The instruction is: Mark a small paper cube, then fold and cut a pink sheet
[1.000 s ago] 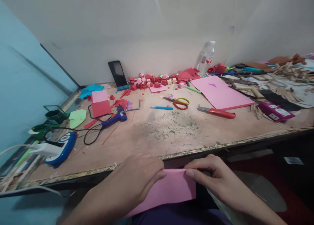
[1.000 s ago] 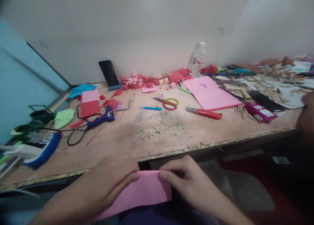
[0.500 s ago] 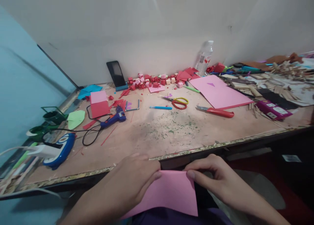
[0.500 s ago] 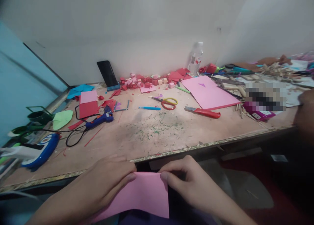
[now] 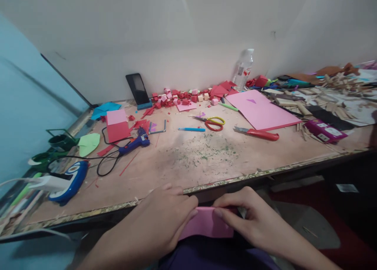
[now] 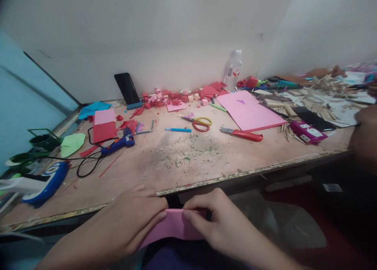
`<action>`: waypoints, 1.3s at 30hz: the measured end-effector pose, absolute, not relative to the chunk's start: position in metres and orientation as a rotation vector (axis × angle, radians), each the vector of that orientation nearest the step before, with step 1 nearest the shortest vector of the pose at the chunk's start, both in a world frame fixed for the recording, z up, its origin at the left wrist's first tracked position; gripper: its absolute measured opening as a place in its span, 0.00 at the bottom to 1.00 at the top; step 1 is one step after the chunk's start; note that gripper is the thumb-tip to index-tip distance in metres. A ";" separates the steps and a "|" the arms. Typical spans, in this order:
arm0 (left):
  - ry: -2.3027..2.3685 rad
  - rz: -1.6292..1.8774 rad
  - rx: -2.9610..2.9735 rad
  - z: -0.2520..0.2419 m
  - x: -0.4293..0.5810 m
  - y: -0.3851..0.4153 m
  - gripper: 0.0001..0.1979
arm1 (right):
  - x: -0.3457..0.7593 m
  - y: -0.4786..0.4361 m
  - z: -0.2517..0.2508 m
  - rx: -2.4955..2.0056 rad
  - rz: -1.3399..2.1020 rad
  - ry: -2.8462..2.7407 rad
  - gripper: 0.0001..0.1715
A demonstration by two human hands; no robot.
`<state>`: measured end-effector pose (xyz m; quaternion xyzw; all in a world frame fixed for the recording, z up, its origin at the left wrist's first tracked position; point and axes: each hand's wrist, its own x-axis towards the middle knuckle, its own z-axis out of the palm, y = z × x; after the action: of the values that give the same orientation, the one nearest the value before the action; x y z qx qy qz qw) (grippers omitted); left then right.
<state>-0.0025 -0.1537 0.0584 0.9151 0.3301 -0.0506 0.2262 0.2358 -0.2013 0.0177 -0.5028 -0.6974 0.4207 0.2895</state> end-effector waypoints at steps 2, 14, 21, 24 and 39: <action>0.907 -0.117 2.540 0.057 -0.001 -0.154 0.13 | 0.233 -0.199 0.016 -1.338 1.136 -1.847 0.17; 0.806 0.031 2.577 0.048 0.016 -0.152 0.10 | 0.232 -0.198 0.011 -1.313 1.179 -1.808 0.16; 0.969 0.070 2.494 0.046 -0.001 -0.149 0.18 | 0.238 -0.197 0.011 -1.313 1.132 -1.770 0.17; 1.010 0.093 2.481 0.047 -0.011 -0.149 0.19 | 0.242 -0.197 0.011 -1.323 1.114 -1.763 0.16; 1.215 0.275 2.337 0.046 -0.051 -0.151 0.17 | 0.251 -0.201 0.021 -1.310 0.978 -1.725 0.12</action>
<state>-0.0508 -0.1513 0.0463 0.8557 0.4448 0.1007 0.2444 0.2512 -0.2007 0.0214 -0.5113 -0.6734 0.3819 0.3731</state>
